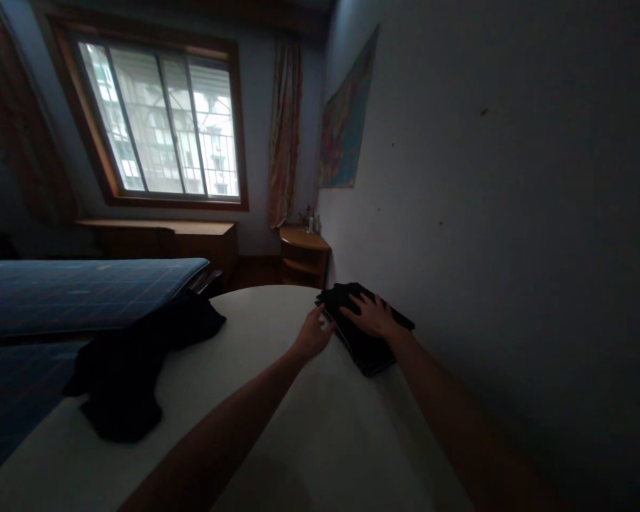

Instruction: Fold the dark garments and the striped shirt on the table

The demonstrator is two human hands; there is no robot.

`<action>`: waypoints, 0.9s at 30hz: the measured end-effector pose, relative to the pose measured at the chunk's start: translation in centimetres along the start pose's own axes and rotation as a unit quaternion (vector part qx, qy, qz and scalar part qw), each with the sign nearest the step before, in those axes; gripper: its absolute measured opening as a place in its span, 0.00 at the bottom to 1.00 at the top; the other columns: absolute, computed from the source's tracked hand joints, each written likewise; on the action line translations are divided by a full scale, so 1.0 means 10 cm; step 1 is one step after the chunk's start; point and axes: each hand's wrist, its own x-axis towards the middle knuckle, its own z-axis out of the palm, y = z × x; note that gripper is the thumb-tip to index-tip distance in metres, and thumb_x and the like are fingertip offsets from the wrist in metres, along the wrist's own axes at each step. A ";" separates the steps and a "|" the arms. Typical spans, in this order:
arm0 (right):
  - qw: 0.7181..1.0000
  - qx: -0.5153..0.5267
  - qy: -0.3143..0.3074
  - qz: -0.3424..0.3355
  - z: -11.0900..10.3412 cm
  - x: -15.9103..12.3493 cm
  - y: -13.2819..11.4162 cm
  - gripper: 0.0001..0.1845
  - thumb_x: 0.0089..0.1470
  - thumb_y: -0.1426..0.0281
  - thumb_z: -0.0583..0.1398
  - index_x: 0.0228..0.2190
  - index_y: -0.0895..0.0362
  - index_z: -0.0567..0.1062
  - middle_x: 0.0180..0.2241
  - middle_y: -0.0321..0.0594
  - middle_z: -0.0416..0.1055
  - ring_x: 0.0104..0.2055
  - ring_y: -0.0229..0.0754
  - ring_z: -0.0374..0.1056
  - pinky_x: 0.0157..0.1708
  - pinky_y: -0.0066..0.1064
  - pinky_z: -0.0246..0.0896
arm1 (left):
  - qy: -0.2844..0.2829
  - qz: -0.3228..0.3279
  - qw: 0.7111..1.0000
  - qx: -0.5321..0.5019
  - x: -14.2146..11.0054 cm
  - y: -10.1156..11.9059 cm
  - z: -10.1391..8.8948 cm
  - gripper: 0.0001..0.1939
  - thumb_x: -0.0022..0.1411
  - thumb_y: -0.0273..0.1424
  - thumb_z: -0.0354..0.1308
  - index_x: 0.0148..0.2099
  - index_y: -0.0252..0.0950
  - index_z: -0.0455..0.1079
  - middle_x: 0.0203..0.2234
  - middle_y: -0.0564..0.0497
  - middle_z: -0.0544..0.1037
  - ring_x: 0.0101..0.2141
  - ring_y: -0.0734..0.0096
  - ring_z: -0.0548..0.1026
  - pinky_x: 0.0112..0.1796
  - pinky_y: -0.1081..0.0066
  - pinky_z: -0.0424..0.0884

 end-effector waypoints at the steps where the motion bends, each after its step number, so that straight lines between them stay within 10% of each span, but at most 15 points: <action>1: 1.000 -0.002 -0.018 0.010 0.04 -0.02 -0.01 0.44 0.54 0.37 0.48 0.65 0.47 0.59 0.68 0.47 0.50 0.68 0.70 0.40 0.61 0.66 0.35 | 0.006 0.003 1.000 0.027 -0.11 0.00 -0.12 0.33 0.58 0.29 0.63 0.64 0.32 0.61 0.61 0.30 0.61 0.52 0.51 0.72 0.54 0.51 0.67; 4: 0.999 0.009 -0.035 0.018 0.06 -0.05 0.02 0.46 0.54 0.36 0.47 0.64 0.49 0.59 0.68 0.48 0.49 0.68 0.70 0.39 0.60 0.67 0.36 | 0.015 0.032 0.992 0.117 -0.46 0.00 -0.54 0.31 0.56 0.26 0.62 0.62 0.35 0.64 0.65 0.37 0.57 0.62 0.50 0.61 0.62 0.52 0.55; 9: 0.998 0.000 0.060 -0.015 -0.06 -0.16 -0.12 0.35 0.59 0.46 0.51 0.59 0.54 0.67 0.65 0.50 0.56 0.66 0.62 0.48 0.62 0.57 0.40 | 0.056 0.109 0.878 0.463 -0.90 0.07 -1.33 0.27 0.64 0.28 0.53 0.65 0.34 0.60 0.66 0.37 0.57 0.64 0.52 0.57 0.60 0.52 0.58; 13: 0.981 -0.002 0.172 -0.093 -0.03 -0.49 -0.49 0.22 0.61 0.63 0.53 0.53 0.58 0.71 0.59 0.50 0.64 0.62 0.53 0.55 0.62 0.46 0.45 | 0.179 0.044 0.771 0.609 -1.14 0.19 -1.89 0.24 0.65 0.30 0.52 0.62 0.34 0.66 0.67 0.36 0.54 0.66 0.44 0.50 0.62 0.48 0.51; 18: 0.979 0.009 0.127 -0.158 0.25 -0.97 -0.88 0.19 0.57 0.68 0.56 0.50 0.56 0.73 0.58 0.48 0.65 0.60 0.52 0.57 0.59 0.45 0.51 | 0.237 -0.089 0.675 0.693 -1.39 0.21 -2.34 0.26 0.65 0.34 0.52 0.64 0.38 0.64 0.67 0.33 0.50 0.65 0.31 0.49 0.58 0.40 0.50; 27: 0.979 0.091 0.021 -0.183 0.67 -1.30 -0.92 0.18 0.60 0.68 0.54 0.50 0.58 0.73 0.56 0.49 0.67 0.60 0.48 0.60 0.59 0.42 0.53 | 0.100 -0.181 0.719 0.663 -1.44 0.08 -2.56 0.28 0.68 0.21 0.36 0.66 0.35 0.60 0.52 0.35 0.74 0.43 0.49 0.78 0.41 0.55 0.72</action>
